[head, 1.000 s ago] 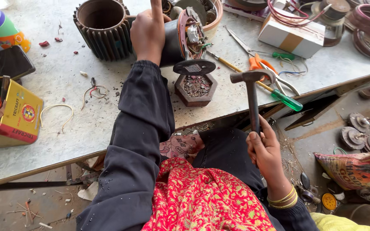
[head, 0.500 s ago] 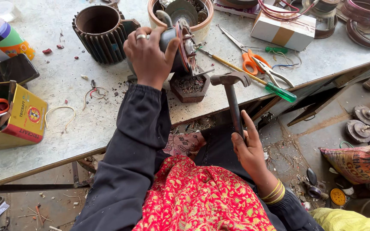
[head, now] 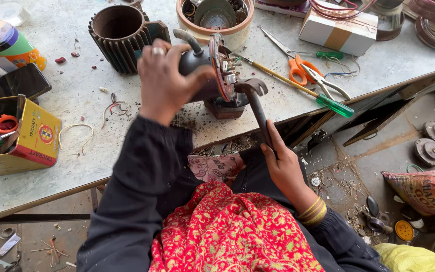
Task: The person uses a hammer to strike a cylindrical electrical component held on a workbench, then switches to pliers to pull and adjust internal wires and metal parts. The person continues to manipulate the component with pliers while seated, working on the internal wiring.
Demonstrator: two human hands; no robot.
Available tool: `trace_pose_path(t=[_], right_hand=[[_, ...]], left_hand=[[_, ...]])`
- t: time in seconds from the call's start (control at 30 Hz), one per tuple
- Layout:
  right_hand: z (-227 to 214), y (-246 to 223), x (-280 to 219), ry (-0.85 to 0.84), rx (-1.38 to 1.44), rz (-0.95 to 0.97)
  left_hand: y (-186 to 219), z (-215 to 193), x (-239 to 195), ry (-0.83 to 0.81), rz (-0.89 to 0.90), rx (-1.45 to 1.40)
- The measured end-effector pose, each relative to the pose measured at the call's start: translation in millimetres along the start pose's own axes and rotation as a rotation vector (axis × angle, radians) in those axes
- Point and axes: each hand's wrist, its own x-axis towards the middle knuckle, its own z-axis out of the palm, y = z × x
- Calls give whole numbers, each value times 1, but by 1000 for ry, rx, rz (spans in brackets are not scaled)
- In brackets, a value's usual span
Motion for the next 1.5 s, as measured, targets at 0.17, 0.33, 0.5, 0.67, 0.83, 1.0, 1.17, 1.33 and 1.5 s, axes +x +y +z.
trace_pose_path(t=[0.17, 0.33, 0.5, 0.67, 0.83, 1.0, 1.17, 1.33, 1.5], right_hand=[[6, 5, 8, 34, -6, -45], [9, 14, 8, 26, -63, 17], [8, 13, 10, 32, -123, -19], [8, 24, 7, 53, -47, -215], [-14, 24, 15, -84, 357, 214], [-83, 7, -11, 171, 710, -2], [-64, 20, -40, 328, 1471, -23], [-35, 21, -19, -3, 656, 340], [-84, -8, -15, 218, 623, -83]], left_hand=[[1, 1, 38, -193, -61, 19], [1, 11, 39, -368, -304, -124], [2, 21, 64, -222, -336, -224], [15, 20, 48, -103, -372, -254], [28, 7, 45, -25, -376, -245], [24, 13, 44, -43, -360, -259], [12, 25, 44, 17, -263, -148], [19, 18, 40, 93, -203, -196], [17, 17, 38, 11, -250, -234]])
